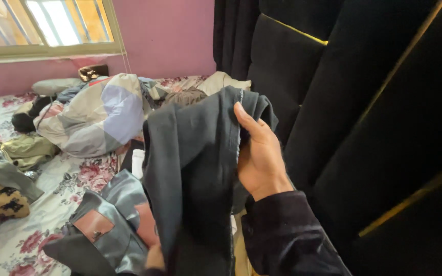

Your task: Hanging a pair of pants onto a plastic hanger.

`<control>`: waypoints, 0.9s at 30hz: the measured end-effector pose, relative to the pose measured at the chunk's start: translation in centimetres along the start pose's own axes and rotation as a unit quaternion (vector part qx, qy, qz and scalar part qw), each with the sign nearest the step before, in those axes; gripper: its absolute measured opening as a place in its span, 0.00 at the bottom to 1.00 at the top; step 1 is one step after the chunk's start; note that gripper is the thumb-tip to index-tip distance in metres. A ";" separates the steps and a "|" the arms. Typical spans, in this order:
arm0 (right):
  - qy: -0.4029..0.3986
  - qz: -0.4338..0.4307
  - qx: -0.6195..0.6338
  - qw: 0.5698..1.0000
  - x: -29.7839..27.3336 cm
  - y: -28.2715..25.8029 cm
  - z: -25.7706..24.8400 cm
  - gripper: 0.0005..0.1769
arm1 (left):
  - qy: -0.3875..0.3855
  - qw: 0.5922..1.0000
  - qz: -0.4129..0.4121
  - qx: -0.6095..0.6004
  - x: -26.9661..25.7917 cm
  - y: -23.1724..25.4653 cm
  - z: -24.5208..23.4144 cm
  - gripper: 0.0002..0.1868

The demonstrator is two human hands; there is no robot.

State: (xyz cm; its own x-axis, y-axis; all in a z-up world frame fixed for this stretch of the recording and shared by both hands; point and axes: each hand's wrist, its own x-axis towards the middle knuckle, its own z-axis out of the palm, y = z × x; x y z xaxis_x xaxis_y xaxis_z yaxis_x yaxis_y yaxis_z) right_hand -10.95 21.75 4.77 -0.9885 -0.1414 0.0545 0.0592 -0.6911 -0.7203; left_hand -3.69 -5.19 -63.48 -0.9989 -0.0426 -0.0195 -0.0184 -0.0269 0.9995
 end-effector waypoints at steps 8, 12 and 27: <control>-0.041 0.024 -0.024 0.999 -0.2 1.1 -0.5 0.12 | 0.205 0.939 0.140 0.237 6.9 24.0 -0.3 0.16; -0.055 0.055 -0.084 0.993 -0.4 1.9 -1.1 0.15 | 0.211 0.974 0.052 0.071 4.8 36.6 1.4 0.18; 0.000 0.060 -0.109 0.992 -0.9 1.0 -3.4 0.16 | 0.106 0.963 0.114 -0.219 2.1 56.9 6.0 0.13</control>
State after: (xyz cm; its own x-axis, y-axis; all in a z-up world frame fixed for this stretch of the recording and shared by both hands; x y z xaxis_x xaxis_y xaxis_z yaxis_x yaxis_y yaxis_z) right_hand -10.45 23.63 1.64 -0.9759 -0.2145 -0.0408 0.1456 -0.4999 -0.8537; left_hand -7.11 -0.85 -6.50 -0.9427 -0.2986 0.1488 0.2676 -0.4103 0.8718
